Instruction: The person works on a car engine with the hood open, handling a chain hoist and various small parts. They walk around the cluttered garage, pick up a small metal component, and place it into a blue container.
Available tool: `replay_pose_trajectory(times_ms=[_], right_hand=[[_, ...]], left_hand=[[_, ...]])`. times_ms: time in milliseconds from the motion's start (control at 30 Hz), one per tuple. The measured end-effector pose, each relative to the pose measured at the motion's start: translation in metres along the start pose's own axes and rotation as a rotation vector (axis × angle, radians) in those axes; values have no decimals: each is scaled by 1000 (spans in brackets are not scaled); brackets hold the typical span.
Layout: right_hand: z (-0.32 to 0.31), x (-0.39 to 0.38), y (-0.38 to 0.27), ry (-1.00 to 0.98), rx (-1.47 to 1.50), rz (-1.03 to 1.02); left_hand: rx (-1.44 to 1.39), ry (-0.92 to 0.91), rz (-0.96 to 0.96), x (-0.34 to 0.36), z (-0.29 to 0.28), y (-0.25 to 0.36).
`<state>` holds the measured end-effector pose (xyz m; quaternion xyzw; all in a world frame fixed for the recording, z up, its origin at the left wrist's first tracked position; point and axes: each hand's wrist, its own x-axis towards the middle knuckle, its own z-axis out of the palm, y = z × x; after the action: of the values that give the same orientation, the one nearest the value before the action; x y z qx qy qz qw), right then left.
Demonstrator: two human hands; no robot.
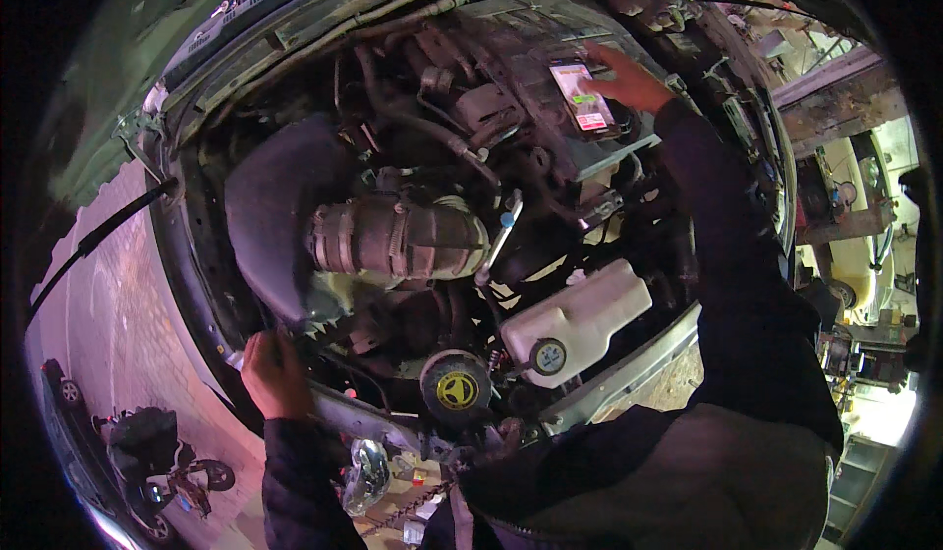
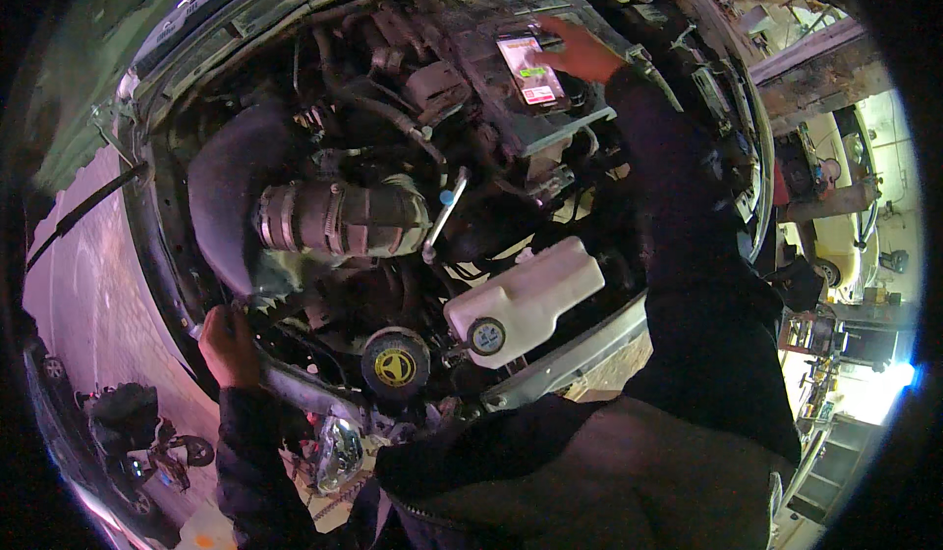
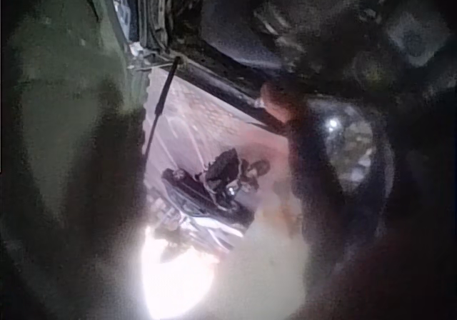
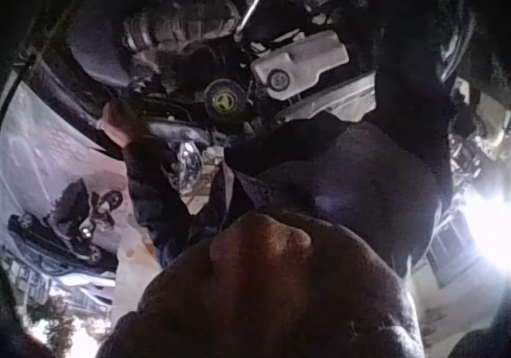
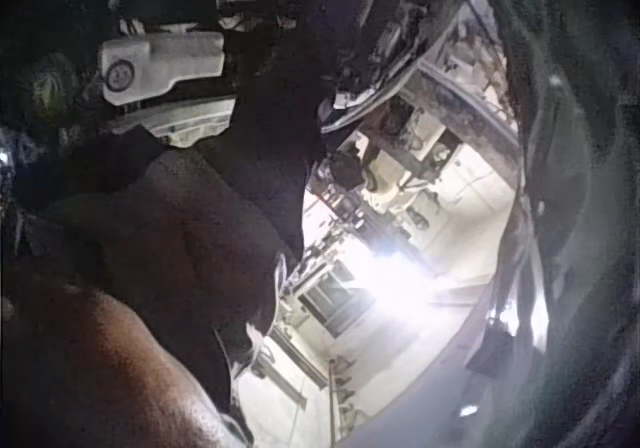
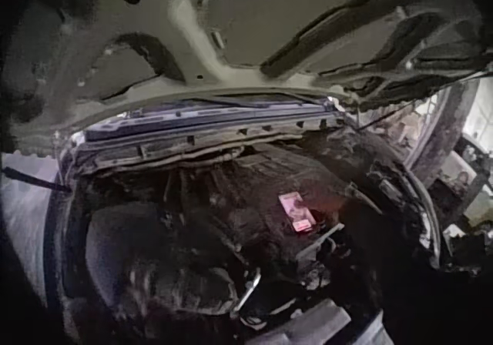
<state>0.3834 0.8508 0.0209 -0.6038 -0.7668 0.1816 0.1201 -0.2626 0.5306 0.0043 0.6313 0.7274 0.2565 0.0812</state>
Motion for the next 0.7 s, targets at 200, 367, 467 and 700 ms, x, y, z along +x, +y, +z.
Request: replay_pose_trajectory(times_ms=[200, 367, 467, 700], right_hand=[[-19, -45, -15, 516, 568, 137], [-55, -213, -65, 741, 589, 123], [-47, -364, -79, 909, 664, 192], [238, -802, -137, 870, 740, 972]], left_hand=[[-18, 13, 9, -2, 3, -8], [6, 14, 94, 5, 10, -23], [101, 61, 215, 12, 12, -34], [145, 14, 305, 16, 12, -34]])
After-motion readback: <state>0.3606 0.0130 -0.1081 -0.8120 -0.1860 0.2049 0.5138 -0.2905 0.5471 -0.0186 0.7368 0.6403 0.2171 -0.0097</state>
